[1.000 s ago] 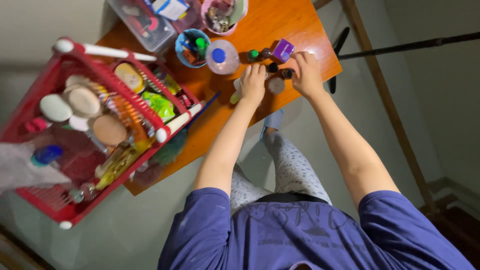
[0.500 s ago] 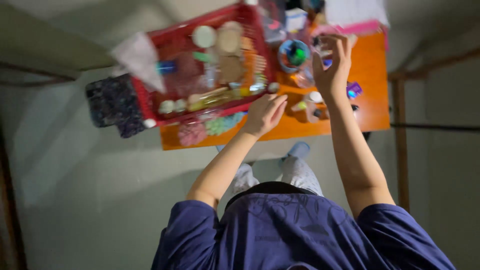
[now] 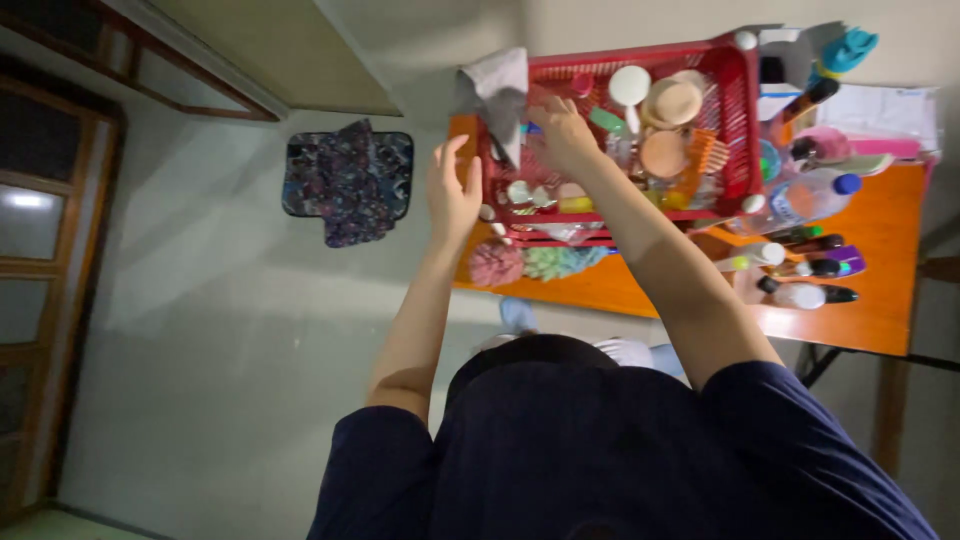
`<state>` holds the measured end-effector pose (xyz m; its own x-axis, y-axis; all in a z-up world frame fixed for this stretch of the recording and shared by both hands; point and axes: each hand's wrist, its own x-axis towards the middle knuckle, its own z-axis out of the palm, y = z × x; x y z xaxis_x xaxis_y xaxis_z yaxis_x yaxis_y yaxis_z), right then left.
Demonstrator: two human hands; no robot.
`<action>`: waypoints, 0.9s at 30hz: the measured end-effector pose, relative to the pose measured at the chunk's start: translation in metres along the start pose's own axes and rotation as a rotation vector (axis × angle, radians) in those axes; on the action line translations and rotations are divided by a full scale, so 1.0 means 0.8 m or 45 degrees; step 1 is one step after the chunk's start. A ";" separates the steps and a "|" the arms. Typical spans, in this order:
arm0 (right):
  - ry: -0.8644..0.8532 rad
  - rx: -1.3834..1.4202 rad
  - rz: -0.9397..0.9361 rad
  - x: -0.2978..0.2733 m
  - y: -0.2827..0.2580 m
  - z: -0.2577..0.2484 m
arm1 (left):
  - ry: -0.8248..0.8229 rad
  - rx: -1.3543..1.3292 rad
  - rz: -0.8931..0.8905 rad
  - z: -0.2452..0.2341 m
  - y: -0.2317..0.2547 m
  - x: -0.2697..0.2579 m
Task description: Organizing various cosmetic and hygiene bottles into a red storage rack on a desk.
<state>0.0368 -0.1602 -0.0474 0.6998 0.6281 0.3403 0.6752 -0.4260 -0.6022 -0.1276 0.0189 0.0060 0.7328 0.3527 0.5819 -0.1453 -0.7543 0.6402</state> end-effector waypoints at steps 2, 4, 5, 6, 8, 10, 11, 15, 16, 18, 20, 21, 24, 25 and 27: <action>-0.038 -0.326 -0.097 0.016 0.018 0.031 | -0.133 -0.093 -0.048 -0.004 -0.026 0.006; -0.149 -0.356 0.023 0.018 0.007 0.021 | -0.157 -0.063 0.076 0.003 -0.054 0.013; -0.257 -0.396 0.124 0.019 0.005 0.012 | -0.158 -0.040 0.204 0.011 -0.066 0.018; -0.257 -0.400 0.145 0.013 0.002 -0.003 | -0.174 -0.055 0.205 0.011 -0.063 0.022; -0.219 -0.052 0.262 0.004 0.000 -0.037 | -0.274 -0.060 0.080 0.015 -0.055 0.035; -0.162 0.182 0.322 -0.015 0.011 -0.063 | -0.382 -0.167 0.025 0.022 -0.043 0.047; -0.113 0.423 0.358 -0.028 0.016 -0.076 | -0.474 -0.258 -0.041 0.025 -0.036 0.049; -0.109 0.915 0.476 -0.071 0.035 -0.095 | -1.116 -0.345 0.283 0.035 -0.001 0.062; -0.171 0.877 0.462 -0.077 0.032 -0.096 | -1.302 -0.144 0.254 0.041 0.004 0.060; -0.221 0.834 0.456 -0.077 0.001 -0.103 | -1.491 0.056 0.238 0.061 0.001 0.057; -0.557 0.194 0.502 -0.072 -0.056 -0.112 | -1.658 0.338 0.243 0.089 -0.015 0.048; -0.550 0.194 0.513 -0.071 -0.060 -0.101 | -1.667 0.334 0.253 0.089 -0.013 0.051; -0.477 0.199 0.056 -0.064 -0.071 -0.069 | -1.702 0.294 0.233 0.087 -0.015 0.055; -0.527 -0.005 0.108 -0.061 -0.075 -0.060 | -1.562 0.288 0.241 0.085 -0.020 0.052; -0.580 -0.207 0.150 -0.055 -0.080 -0.050 | -1.416 0.287 0.240 0.074 -0.019 0.056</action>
<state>-0.0277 -0.1869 0.0049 0.6250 0.7748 -0.0953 0.6507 -0.5846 -0.4847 -0.0532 0.0137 -0.0073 0.9096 -0.3756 -0.1775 -0.2748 -0.8645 0.4208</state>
